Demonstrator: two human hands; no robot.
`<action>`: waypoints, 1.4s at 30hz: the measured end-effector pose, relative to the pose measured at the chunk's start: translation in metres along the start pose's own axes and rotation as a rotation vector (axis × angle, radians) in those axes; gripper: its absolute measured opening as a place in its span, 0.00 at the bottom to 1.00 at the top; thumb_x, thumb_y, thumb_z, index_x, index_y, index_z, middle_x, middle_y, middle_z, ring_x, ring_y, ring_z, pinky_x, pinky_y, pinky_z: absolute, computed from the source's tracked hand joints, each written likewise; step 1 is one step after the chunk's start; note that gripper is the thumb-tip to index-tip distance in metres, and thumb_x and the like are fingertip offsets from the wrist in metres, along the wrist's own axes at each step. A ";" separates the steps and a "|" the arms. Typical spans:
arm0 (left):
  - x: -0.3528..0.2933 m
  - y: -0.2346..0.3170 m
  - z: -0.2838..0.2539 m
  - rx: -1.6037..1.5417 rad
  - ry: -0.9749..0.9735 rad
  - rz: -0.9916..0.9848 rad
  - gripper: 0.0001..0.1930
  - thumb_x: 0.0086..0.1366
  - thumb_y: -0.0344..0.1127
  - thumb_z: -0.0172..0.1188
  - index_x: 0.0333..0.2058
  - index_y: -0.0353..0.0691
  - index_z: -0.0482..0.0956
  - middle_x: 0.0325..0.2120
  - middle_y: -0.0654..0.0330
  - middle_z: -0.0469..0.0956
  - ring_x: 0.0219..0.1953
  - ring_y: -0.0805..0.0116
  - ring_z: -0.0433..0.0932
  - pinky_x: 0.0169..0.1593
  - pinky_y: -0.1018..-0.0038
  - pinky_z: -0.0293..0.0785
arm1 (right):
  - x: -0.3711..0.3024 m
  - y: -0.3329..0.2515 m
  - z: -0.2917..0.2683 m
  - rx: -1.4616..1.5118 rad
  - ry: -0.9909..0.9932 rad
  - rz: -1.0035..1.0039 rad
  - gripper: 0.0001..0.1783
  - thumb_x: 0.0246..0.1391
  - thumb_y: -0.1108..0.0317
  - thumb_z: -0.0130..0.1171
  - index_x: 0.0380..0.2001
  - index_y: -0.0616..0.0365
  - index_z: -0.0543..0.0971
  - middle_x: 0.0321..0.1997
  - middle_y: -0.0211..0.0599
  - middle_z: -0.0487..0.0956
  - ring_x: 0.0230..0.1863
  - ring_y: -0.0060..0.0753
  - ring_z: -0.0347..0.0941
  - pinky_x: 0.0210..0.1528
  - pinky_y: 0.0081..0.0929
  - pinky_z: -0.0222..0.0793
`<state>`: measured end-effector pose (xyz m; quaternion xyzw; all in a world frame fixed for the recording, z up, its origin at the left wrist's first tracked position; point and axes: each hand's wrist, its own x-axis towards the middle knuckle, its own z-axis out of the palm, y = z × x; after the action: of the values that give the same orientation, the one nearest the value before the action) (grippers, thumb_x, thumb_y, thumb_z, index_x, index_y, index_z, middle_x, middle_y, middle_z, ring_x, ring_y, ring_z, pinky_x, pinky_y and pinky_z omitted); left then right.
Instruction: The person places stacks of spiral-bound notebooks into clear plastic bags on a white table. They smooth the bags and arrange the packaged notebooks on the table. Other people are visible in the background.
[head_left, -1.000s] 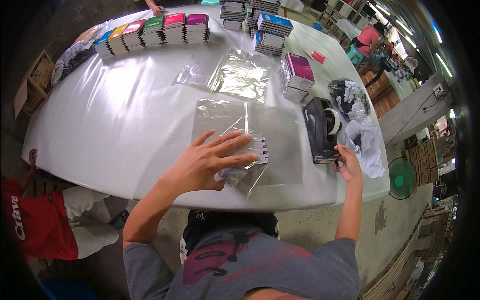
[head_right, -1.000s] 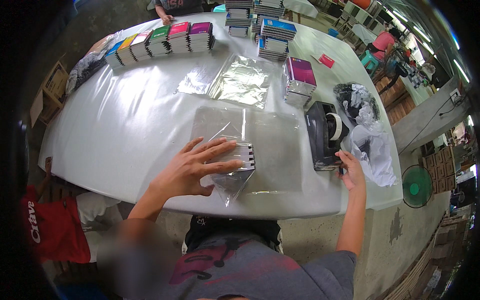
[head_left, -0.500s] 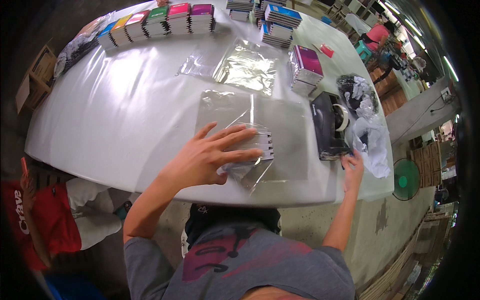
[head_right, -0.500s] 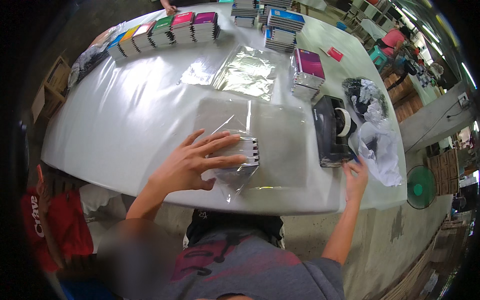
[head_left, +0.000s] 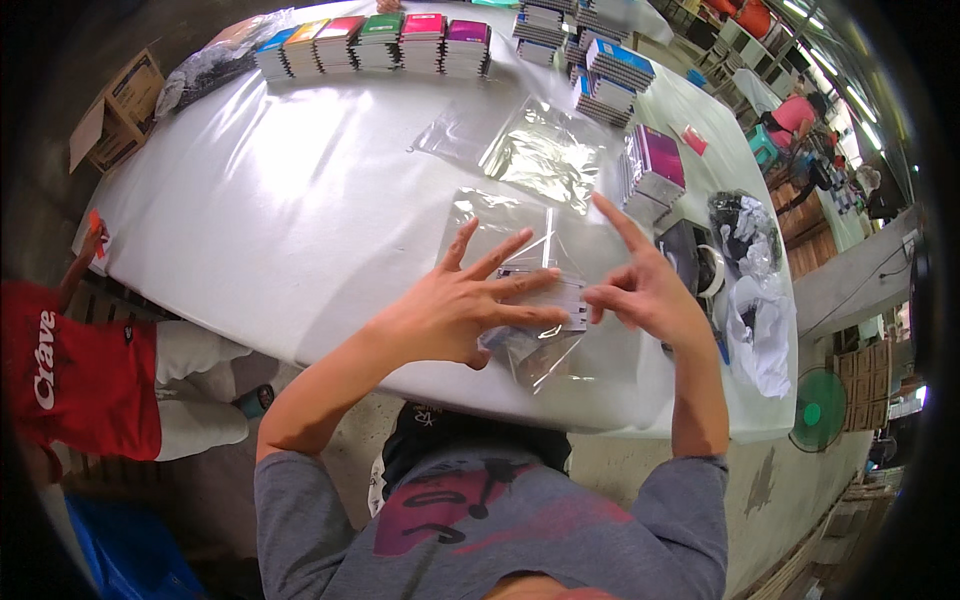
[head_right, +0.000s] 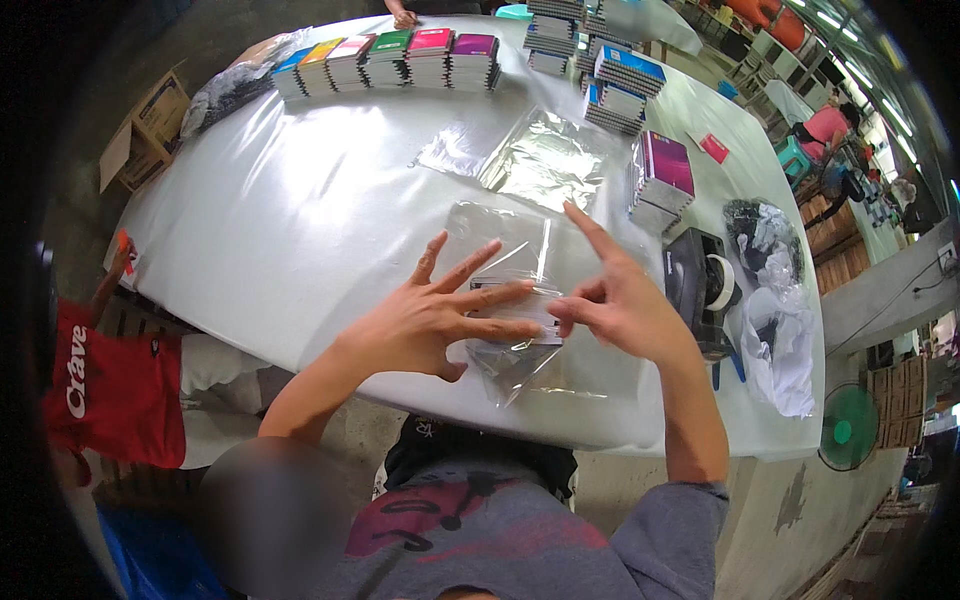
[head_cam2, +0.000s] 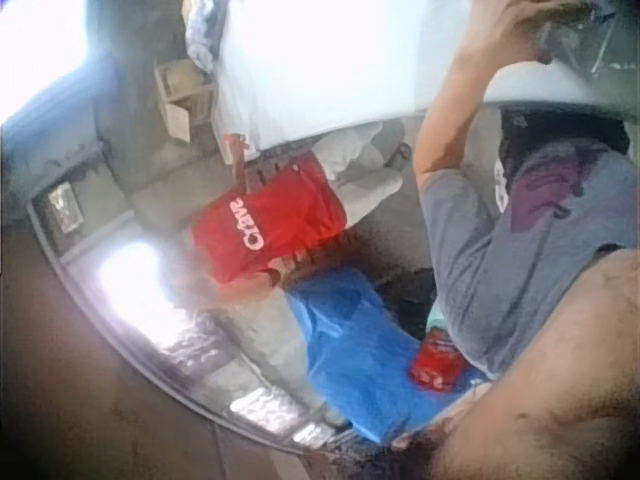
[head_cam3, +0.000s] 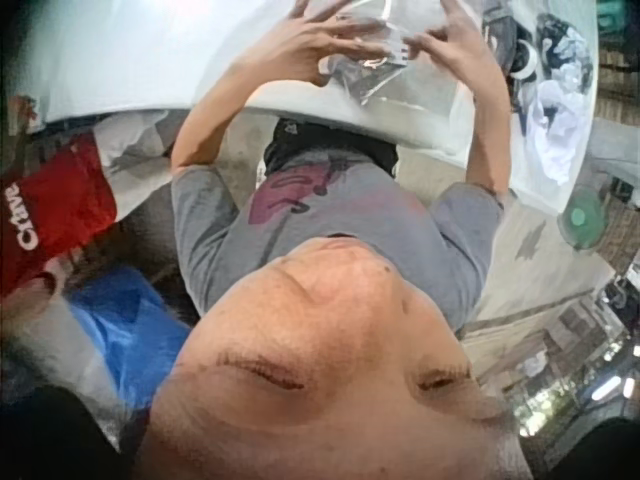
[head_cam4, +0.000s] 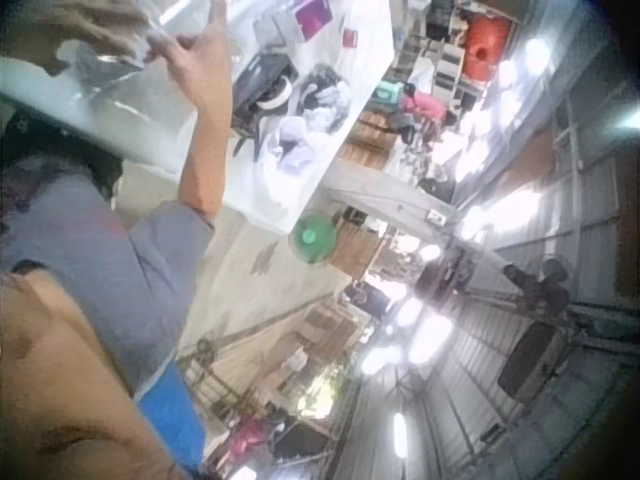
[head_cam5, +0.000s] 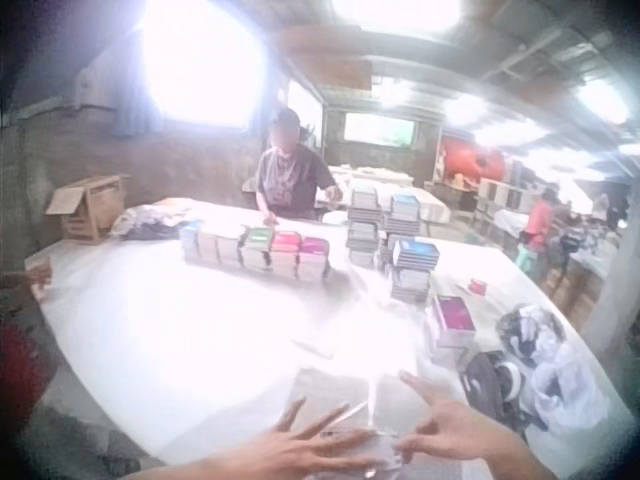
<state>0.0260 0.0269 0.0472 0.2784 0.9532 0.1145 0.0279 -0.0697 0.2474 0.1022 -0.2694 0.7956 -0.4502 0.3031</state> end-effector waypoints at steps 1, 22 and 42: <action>0.000 0.002 -0.003 0.049 -0.005 -0.005 0.52 0.33 0.40 0.72 0.58 0.85 0.56 0.66 0.76 0.50 0.70 0.56 0.34 0.65 0.38 0.23 | 0.008 -0.004 0.002 -0.035 -0.029 0.012 0.51 0.45 0.69 0.65 0.67 0.49 0.46 0.17 0.32 0.77 0.15 0.16 0.66 0.18 0.15 0.58; -0.002 -0.012 0.014 -0.181 0.093 0.044 0.44 0.35 0.46 0.72 0.55 0.81 0.65 0.65 0.78 0.51 0.69 0.53 0.36 0.60 0.29 0.24 | 0.000 0.079 0.061 -0.747 0.600 -0.913 0.27 0.30 0.72 0.71 0.40 0.37 0.82 0.53 0.35 0.71 0.54 0.43 0.65 0.52 0.38 0.61; 0.063 -0.036 0.031 -0.935 0.368 -0.074 0.08 0.41 0.39 0.72 0.24 0.52 0.87 0.56 0.55 0.68 0.55 0.61 0.68 0.55 0.68 0.64 | 0.009 0.053 0.082 0.313 0.434 -0.215 0.62 0.38 0.70 0.71 0.66 0.47 0.35 0.48 0.48 0.70 0.53 0.37 0.66 0.58 0.32 0.58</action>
<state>-0.0422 0.0370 0.0095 0.1771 0.7984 0.5753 -0.0147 -0.0243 0.2195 0.0194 -0.1994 0.7297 -0.6441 0.1140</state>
